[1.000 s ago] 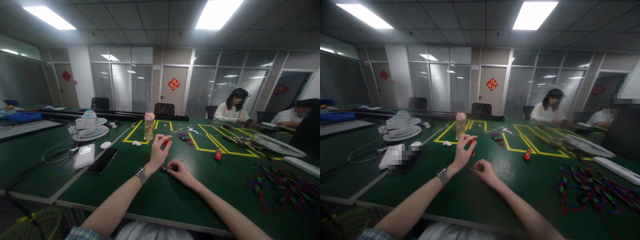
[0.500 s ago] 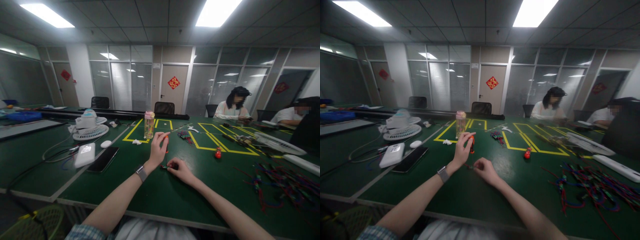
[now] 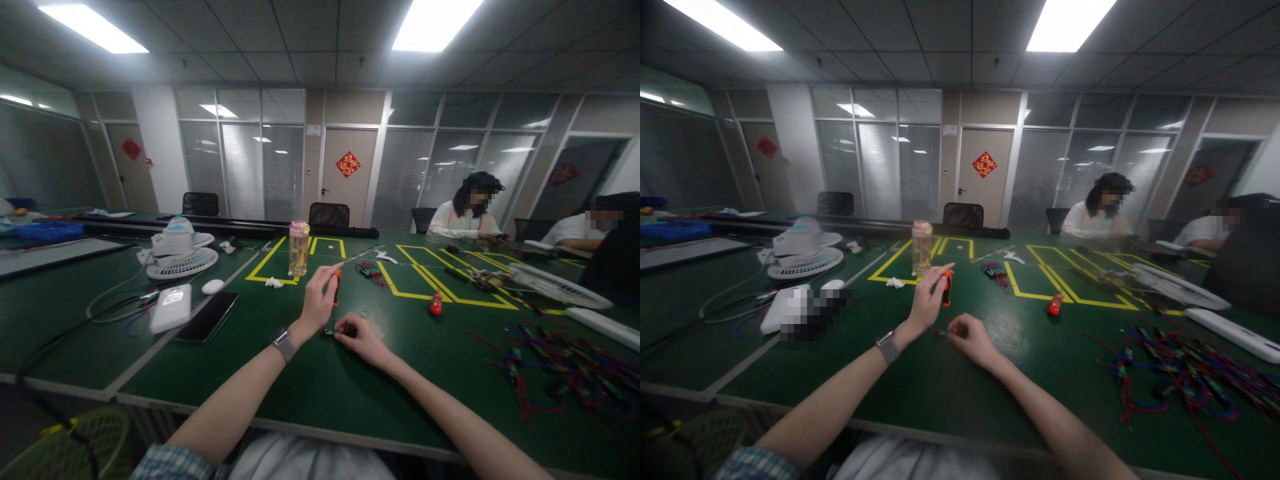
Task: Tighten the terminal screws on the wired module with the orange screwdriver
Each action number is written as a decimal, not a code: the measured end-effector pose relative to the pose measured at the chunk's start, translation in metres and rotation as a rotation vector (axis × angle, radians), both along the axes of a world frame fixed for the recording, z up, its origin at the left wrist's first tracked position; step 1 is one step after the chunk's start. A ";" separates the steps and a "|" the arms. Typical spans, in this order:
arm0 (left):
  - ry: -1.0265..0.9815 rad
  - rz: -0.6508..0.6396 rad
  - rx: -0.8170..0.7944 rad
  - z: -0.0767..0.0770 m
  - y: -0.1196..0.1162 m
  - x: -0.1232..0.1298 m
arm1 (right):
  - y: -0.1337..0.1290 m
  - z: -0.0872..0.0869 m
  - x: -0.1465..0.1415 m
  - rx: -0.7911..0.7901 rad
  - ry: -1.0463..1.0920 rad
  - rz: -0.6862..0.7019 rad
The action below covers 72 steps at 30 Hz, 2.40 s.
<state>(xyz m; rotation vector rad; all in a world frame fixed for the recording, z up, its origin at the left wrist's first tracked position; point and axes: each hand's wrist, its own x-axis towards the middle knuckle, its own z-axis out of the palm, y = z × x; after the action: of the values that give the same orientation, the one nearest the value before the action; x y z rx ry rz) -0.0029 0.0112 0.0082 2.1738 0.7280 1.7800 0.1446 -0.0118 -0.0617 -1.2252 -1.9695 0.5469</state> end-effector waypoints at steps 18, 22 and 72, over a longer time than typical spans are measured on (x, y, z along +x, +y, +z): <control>-0.013 0.049 0.028 0.001 0.001 0.000 | -0.002 0.002 0.000 -0.011 0.006 -0.001; -0.039 0.086 0.034 0.001 0.001 0.000 | -0.001 0.000 0.001 -0.005 0.005 -0.001; -0.006 -0.004 0.021 0.000 0.000 0.001 | -0.001 0.000 0.001 0.013 0.002 0.003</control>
<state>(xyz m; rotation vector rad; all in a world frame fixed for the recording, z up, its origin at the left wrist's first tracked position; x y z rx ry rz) -0.0023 0.0112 0.0084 2.1805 0.7059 1.8000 0.1459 -0.0130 -0.0615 -1.2133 -1.9700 0.5355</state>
